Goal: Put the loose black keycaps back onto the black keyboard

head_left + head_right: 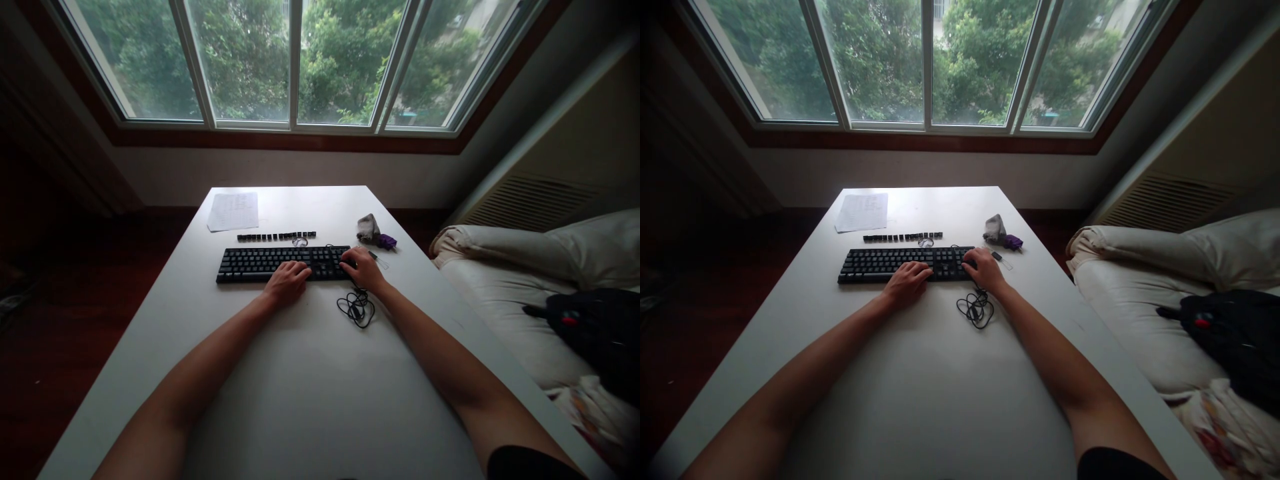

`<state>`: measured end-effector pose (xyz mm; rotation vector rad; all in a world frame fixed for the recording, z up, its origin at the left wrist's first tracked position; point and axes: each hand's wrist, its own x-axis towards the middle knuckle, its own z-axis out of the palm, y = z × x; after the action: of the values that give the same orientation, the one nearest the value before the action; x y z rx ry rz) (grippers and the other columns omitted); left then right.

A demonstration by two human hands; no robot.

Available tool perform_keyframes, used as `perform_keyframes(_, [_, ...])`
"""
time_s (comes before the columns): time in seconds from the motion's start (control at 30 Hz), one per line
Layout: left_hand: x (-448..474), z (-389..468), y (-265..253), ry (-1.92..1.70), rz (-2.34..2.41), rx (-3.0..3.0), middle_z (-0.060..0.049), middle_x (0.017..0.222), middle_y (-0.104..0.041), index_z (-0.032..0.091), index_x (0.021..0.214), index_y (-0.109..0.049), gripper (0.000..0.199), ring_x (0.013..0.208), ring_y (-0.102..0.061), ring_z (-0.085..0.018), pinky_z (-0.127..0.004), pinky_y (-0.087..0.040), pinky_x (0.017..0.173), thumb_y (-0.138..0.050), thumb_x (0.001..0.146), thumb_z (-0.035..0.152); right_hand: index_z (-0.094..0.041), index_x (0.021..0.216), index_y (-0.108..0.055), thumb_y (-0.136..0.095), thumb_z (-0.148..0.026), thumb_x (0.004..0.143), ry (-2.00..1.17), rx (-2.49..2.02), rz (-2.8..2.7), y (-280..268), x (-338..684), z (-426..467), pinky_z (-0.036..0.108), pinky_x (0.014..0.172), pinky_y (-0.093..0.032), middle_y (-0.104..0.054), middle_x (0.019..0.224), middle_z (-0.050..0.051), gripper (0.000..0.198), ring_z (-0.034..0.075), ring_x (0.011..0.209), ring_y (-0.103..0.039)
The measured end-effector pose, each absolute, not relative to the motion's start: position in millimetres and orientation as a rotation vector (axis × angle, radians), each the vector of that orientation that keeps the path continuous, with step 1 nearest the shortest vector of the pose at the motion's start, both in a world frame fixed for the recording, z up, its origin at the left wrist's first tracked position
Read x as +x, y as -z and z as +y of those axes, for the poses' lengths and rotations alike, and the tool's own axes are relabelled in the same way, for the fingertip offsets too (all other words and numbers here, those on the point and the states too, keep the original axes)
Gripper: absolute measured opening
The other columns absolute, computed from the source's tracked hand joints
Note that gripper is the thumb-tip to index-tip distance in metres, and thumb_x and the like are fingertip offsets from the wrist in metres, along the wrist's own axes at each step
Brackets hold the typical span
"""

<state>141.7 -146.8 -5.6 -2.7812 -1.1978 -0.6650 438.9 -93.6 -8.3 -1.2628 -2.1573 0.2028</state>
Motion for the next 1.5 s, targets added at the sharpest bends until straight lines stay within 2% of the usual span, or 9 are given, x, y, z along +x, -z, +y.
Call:
perform_keyframes(0.13, [142, -146, 6, 0.660, -1.192, -2.778, -0.009, 0.129, -0.059, 0.023, 0.125, -0.058, 0.038, 0.118, -0.052, -0.027, -0.045, -0.041, 0.104, -0.053, 0.088, 0.017, -0.022, 0.097, -0.063, -0.059, -0.029, 0.088, -0.212, -1.197, -2.137, 11, 441, -93, 0.040, 0.095, -0.043, -0.065, 0.101, 0.007, 0.012, 0.026, 0.101, -0.055])
perform_keyframes(0.3, [142, -146, 5, 0.650, -1.186, -2.780, -0.009, 0.129, -0.060, 0.022, 0.125, -0.058, 0.037, 0.118, -0.052, -0.026, -0.045, -0.042, 0.103, -0.053, 0.089, 0.017, -0.023, 0.115, -0.062, -0.061, -0.026, 0.086, -0.234, -1.195, -2.114, 13, 438, -90, 0.043, 0.095, -0.044, -0.065, 0.100, 0.006, 0.029, 0.026, 0.098, -0.056])
perform_keyframes(0.4, [142, -147, 5, 0.651, -1.180, -2.783, -0.009, 0.129, -0.060, 0.022, 0.125, -0.058, 0.038, 0.118, -0.052, -0.026, -0.045, -0.042, 0.103, -0.054, 0.088, 0.017, -0.023, 0.119, -0.062, -0.063, -0.025, 0.085, -0.209, -1.150, -2.113, 14, 438, -89, 0.044, 0.093, -0.045, -0.065, 0.097, 0.006, 0.034, 0.026, 0.095, -0.056])
perform_keyframes(0.67, [142, -146, 7, 0.671, -1.174, -2.773, -0.009, 0.128, -0.059, 0.023, 0.125, -0.058, 0.039, 0.117, -0.053, -0.027, -0.045, -0.042, 0.102, -0.055, 0.087, 0.017, -0.023, 0.107, -0.067, -0.062, -0.024, 0.087, -0.165, -1.154, -2.135, 16, 440, -88, 0.042, 0.090, -0.046, -0.064, 0.097, 0.007, 0.020, 0.026, 0.096, -0.056])
perform_keyframes(0.93, [141, -146, 7, 0.673, -1.165, -2.768, -0.010, 0.128, -0.059, 0.022, 0.124, -0.058, 0.037, 0.117, -0.052, -0.026, -0.044, -0.042, 0.102, -0.054, 0.088, 0.018, -0.021, 0.103, -0.066, -0.060, -0.020, 0.084, -0.194, -1.162, -2.026, 12, 448, -80, 0.038, 0.084, -0.048, -0.066, 0.097, 0.006, 0.020, 0.023, 0.091, -0.059])
perform_keyframes(1.03, [140, -145, 8, 0.671, -1.161, -2.770, -0.009, 0.128, -0.059, 0.022, 0.124, -0.058, 0.037, 0.117, -0.052, -0.026, -0.044, -0.042, 0.102, -0.054, 0.088, 0.017, -0.020, 0.101, -0.067, -0.059, -0.021, 0.083, -0.193, -1.207, -1.975, 10, 458, -68, 0.036, 0.078, -0.049, -0.067, 0.096, 0.006, 0.020, 0.022, 0.086, -0.059])
perform_keyframes(1.33, [140, -146, 8, 0.670, -1.160, -2.775, -0.010, 0.128, -0.060, 0.021, 0.124, -0.058, 0.037, 0.117, -0.052, -0.026, -0.044, -0.042, 0.102, -0.052, 0.089, 0.017, -0.020, 0.099, -0.067, -0.060, -0.023, 0.083, -0.155, -1.256, -2.006, 13, 471, -53, 0.035, 0.074, -0.050, -0.067, 0.094, 0.007, 0.018, 0.022, 0.085, -0.059])
perform_keyframes(1.5, [141, -146, 8, 0.672, -1.175, -2.778, -0.010, 0.128, -0.059, 0.023, 0.125, -0.058, 0.038, 0.118, -0.052, -0.026, -0.045, -0.042, 0.103, -0.053, 0.088, 0.017, -0.020, 0.095, -0.065, -0.061, -0.025, 0.082, -0.191, -1.291, -1.981, 15, 470, -56, 0.032, 0.070, -0.049, -0.067, 0.088, 0.005, 0.015, 0.019, 0.075, -0.060])
